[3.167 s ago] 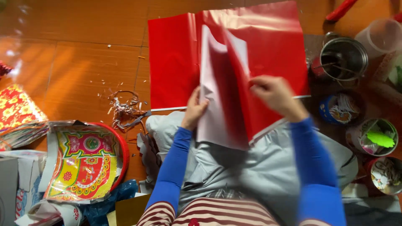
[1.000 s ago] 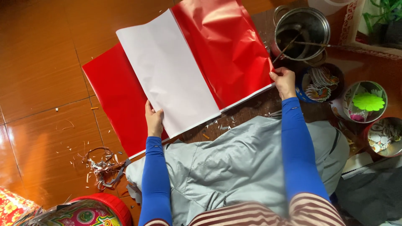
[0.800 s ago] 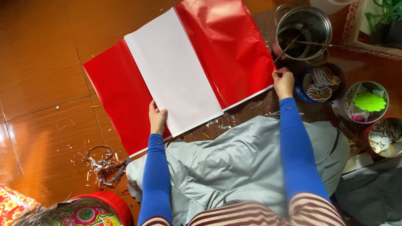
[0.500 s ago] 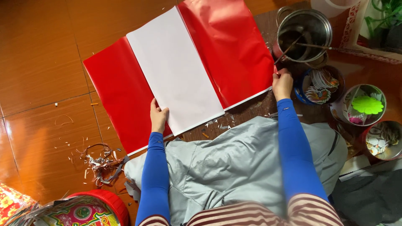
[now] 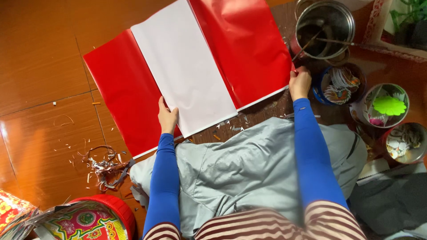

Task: Folding and cutting large sheets of red and white paper into smaller pieces.

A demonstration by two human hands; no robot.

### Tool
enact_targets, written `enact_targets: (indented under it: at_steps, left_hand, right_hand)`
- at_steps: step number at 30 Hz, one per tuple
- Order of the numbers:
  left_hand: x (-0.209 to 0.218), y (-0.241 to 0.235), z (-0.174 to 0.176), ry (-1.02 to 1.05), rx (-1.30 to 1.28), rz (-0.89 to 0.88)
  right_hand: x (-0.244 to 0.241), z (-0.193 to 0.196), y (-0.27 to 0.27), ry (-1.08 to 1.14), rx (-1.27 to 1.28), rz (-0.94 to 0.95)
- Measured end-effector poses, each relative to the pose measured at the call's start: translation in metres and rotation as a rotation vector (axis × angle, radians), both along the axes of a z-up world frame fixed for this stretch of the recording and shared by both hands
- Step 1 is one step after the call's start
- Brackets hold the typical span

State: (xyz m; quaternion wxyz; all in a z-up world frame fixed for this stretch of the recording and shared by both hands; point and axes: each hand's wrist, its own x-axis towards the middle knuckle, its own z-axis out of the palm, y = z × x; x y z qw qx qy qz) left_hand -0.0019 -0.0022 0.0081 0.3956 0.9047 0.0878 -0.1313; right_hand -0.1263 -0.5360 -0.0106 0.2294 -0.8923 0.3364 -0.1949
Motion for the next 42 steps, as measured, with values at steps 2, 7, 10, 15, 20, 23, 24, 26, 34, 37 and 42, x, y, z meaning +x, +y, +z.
enact_targets:
  at_steps: [2, 7, 10, 15, 20, 23, 24, 26, 34, 37, 42]
  left_hand:
    - [-0.002, 0.001, -0.004, -0.009, -0.014, -0.005]
    - [-0.003, 0.000, -0.005, -0.067, -0.022, -0.009]
    - [-0.001, -0.003, -0.006, -0.046, 0.005, 0.001]
    - [-0.003, 0.000, -0.009, -0.086, -0.008, -0.016]
    - [-0.004, 0.000, -0.020, -0.101, -0.079, 0.030]
    - [-0.003, 0.002, -0.026, -0.109, -0.131, 0.070]
    - [-0.002, 0.001, -0.028, -0.102, -0.153, 0.089]
    - [-0.001, -0.003, -0.025, -0.095, -0.166, 0.110]
    - [-0.003, -0.002, -0.024, -0.089, -0.138, 0.134]
    - [-0.005, -0.010, -0.007, -0.051, -0.111, 0.140]
    - [-0.011, -0.033, 0.015, -0.466, 0.255, -0.121]
  right_hand:
    - [-0.002, -0.006, -0.004, -0.002, -0.004, 0.011]
    - [0.000, -0.011, -0.008, -0.021, -0.019, 0.040]
    - [0.002, -0.013, -0.009, 0.029, -0.017, 0.029]
    - [0.004, 0.009, 0.000, 0.173, -0.121, 0.087]
    - [0.003, 0.072, 0.073, 0.179, -0.361, 0.175]
    - [0.006, 0.073, 0.109, 0.250, -0.280, 0.321]
    - [0.009, 0.071, 0.121, 0.260, -0.244, 0.395]
    - [0.014, 0.066, 0.134, 0.254, -0.222, 0.422]
    - [0.023, 0.068, 0.154, 0.400, -0.135, 0.445]
    - [0.028, 0.070, 0.156, 0.476, -0.130, 0.489]
    - [0.036, 0.077, 0.171, 0.746, -0.091, 0.504]
